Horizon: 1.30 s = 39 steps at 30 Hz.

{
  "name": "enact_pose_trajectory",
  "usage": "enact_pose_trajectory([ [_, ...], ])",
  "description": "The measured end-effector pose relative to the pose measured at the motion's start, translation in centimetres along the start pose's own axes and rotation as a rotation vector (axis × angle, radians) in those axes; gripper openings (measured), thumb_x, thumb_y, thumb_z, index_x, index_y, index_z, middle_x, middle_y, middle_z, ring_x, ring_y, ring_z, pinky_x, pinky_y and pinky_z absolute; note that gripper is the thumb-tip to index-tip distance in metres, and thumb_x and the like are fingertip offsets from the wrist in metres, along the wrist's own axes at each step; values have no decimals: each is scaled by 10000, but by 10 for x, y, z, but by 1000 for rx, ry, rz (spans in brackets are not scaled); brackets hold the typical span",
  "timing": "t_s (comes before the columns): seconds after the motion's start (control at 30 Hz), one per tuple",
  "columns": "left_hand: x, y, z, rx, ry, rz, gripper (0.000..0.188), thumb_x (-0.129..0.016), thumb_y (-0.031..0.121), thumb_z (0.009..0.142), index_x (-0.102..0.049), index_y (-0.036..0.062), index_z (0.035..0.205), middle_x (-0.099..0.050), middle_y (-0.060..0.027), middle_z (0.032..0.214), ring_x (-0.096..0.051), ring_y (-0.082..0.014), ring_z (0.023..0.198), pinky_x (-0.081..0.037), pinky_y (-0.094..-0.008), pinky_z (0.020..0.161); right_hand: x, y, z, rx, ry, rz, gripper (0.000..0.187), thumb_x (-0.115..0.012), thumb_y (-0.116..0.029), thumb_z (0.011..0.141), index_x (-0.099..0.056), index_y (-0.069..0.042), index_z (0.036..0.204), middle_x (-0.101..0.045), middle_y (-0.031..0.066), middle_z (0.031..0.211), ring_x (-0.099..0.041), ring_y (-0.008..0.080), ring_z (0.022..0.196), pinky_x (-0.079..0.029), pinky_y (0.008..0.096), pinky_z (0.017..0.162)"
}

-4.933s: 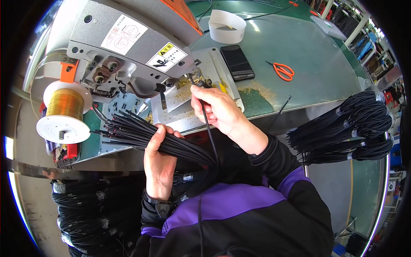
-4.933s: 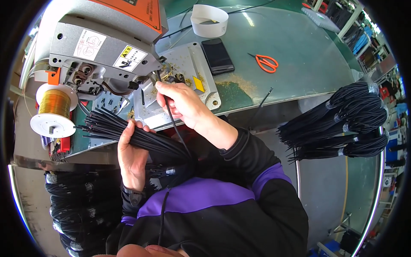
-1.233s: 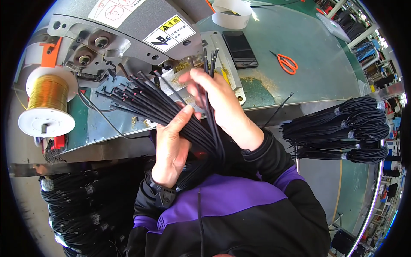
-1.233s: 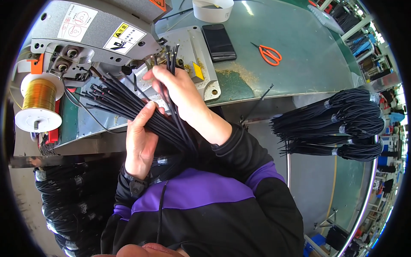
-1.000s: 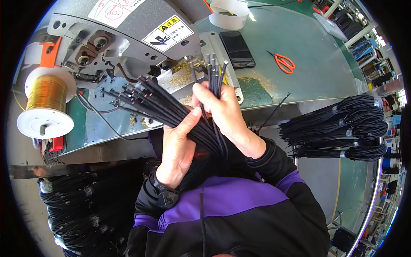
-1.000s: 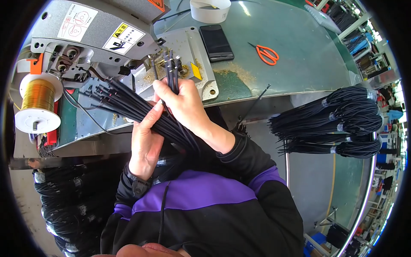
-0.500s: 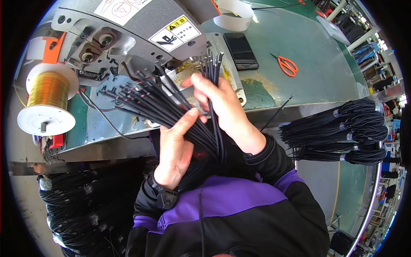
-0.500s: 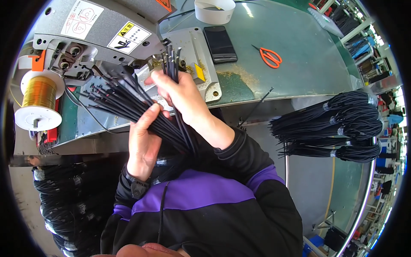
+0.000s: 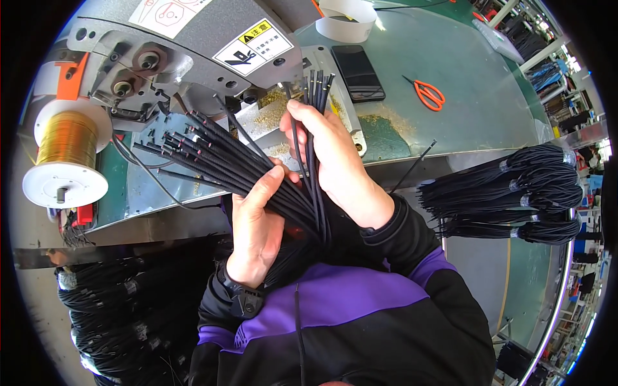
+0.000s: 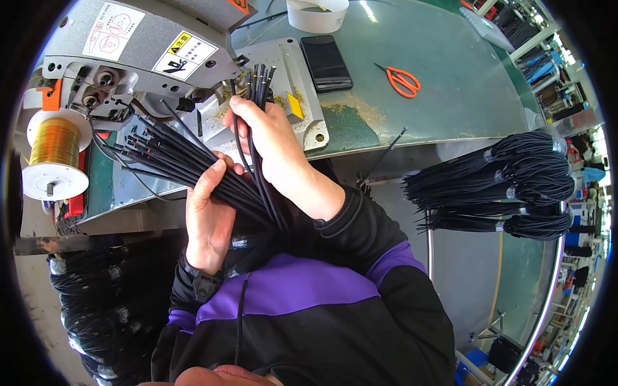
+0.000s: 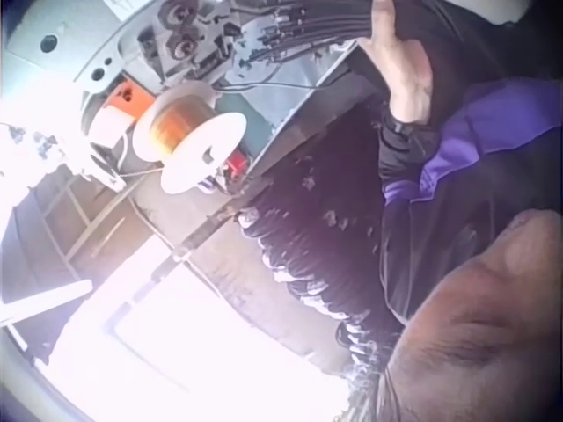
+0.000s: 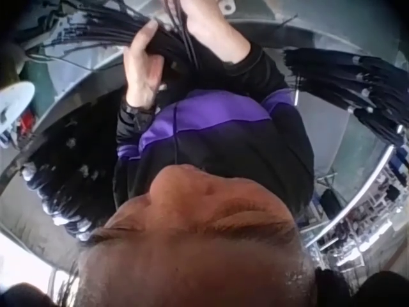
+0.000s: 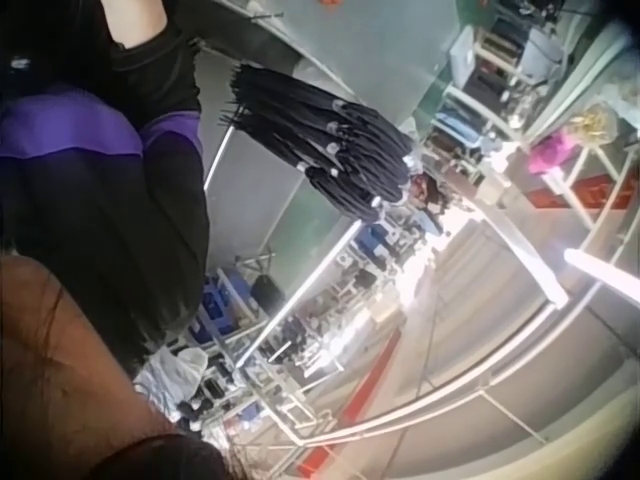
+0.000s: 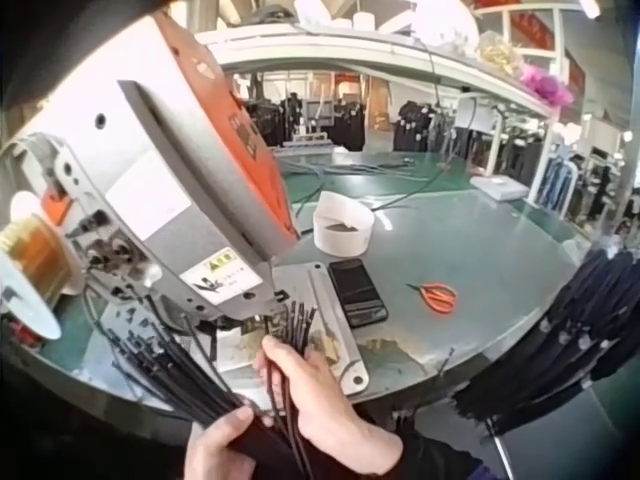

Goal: The person picks up a bundle of cables, trims the end of a cable with shears, and feeds the ends of the cables one by one into a crimping machine. After processing the bundle, the person sets it aside and picks up a new bundle to repeat the process.

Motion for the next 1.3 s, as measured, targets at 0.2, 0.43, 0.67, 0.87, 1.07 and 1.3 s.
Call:
enact_pose_trajectory([
  [0.2, -4, -9, 0, 30, 14, 73, 127, -580, 4, 771, -548, 8, 894, -576, -63, 802, -556, -163, 729, -454, -279, 691, 2, 5, -6, -82, -92, -63, 313, -528, -343, 823, -552, -56, 700, -392, -56, 519, -358, 41, 431, -282, 195, 372],
  [0.43, -5, -9, -5, 44, -25, -25, 149, -586, -15, 761, -544, 11, 902, -575, -56, 817, -564, -166, 719, -461, -278, 690, 6, 2, -12, -31, -96, -27, 302, -536, -342, 817, -561, -53, 737, -394, -58, 515, -373, 47, 423, -296, 203, 368],
  [0.67, 3, -1, 7, -1, 89, 14, 174, -598, -16, 753, -538, 14, 913, -569, -54, 805, -558, -163, 714, -459, -277, 672, -3, 2, 6, -119, -41, 56, 302, -535, -345, 816, -555, -58, 722, -400, -49, 514, -379, 52, 420, -307, 208, 370],
  [0.87, -5, -13, 6, 19, 10, 44, 173, -600, -17, 750, -537, 13, 909, -563, -52, 798, -551, -161, 714, -456, -281, 679, 2, 0, -10, 85, -52, -255, 295, -531, -349, 813, -556, -65, 738, -414, -44, 529, -395, 48, 462, -310, 208, 380],
  [1.07, -5, -9, -3, 45, -1, -3, 163, -593, -8, 760, -536, 12, 912, -564, -57, 798, -545, -161, 721, -449, -280, 706, 9, 0, -11, 53, -53, -144, 289, -524, -339, 815, -555, -54, 776, -432, -39, 556, -407, 45, 467, -319, 209, 374],
  [1.3, 0, 2, 2, -4, 11, 1, 165, -590, 6, 770, -537, 12, 926, -565, -55, 802, -542, -147, 755, -444, -271, 722, -3, 1, -2, -133, -53, 87, 286, -523, -324, 817, -570, -47, 764, -434, -40, 557, -420, 46, 485, -339, 208, 419],
])
Point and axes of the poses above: each hand's wrist, its own z-axis towards the middle knuckle, its own x-axis out of the back of the hand, y = z × x, the point moved 5 cm from there along z, towards the middle knuckle
